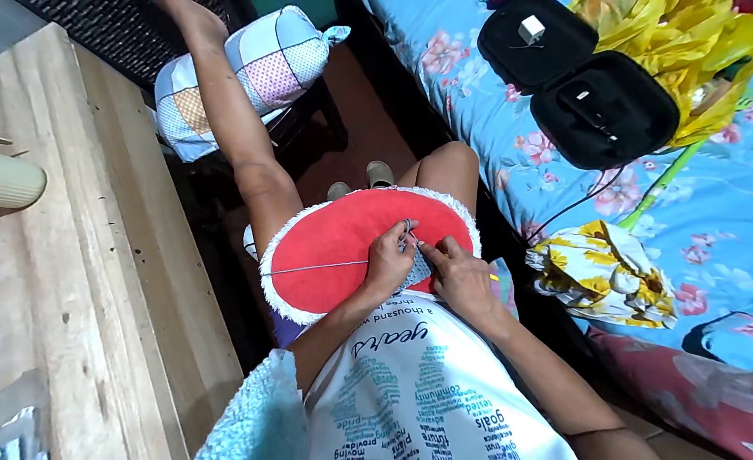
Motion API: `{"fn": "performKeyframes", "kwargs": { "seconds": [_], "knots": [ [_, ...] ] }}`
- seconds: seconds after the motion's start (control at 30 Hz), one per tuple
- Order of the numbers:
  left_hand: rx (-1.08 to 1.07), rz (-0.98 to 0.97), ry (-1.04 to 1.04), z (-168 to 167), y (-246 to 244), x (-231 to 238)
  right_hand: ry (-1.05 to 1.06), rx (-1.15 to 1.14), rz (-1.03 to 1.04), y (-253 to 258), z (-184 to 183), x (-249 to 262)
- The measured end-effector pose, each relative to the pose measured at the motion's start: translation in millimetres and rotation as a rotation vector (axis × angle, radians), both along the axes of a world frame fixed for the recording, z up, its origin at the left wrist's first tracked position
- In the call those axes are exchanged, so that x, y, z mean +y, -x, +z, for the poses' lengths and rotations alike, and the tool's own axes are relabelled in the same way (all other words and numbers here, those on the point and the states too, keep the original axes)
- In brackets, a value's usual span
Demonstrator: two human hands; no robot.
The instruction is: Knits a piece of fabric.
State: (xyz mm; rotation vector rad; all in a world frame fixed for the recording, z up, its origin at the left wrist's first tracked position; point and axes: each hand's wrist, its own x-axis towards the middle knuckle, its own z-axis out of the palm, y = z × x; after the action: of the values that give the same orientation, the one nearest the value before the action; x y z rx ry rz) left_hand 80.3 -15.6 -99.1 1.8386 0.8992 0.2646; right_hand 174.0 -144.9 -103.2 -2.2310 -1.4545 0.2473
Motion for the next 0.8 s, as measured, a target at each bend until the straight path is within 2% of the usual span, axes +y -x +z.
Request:
{"fn": "performKeyframes", "kwargs": {
  "seconds": [0.13,0.33,0.5,0.57,0.7,0.8],
  "knots": [
    [-0.045,-0.022,-0.08,-4.2,0.9,-1.7,0.011,0.015,0.004,-1.5,0.4,2.0],
    [-0.116,-0.108,-0.371,-14.2,3.4,-7.7,0.109,0.121,-0.009,-4.4,10.9,8.6],
    [-0.194,-0.137,-0.51,-19.3,4.4,-9.2,-0.015,0.14,-0.068,0.4,5.9,8.9],
    [-0.238,-0.104,-0.448,-18.0,4.6,-8.7,-0.13,0.16,-0.1,1.0,-1.6,5.5],
    [-0.299,0.027,-0.085,-5.6,5.3,-4.9,-0.308,0.205,-0.128,2.4,-5.9,-0.6],
    [-0.284,0.053,0.032,4.4,9.7,-5.4,-0.375,0.217,-0.133,4.3,-4.9,-1.6]
  ]
}}
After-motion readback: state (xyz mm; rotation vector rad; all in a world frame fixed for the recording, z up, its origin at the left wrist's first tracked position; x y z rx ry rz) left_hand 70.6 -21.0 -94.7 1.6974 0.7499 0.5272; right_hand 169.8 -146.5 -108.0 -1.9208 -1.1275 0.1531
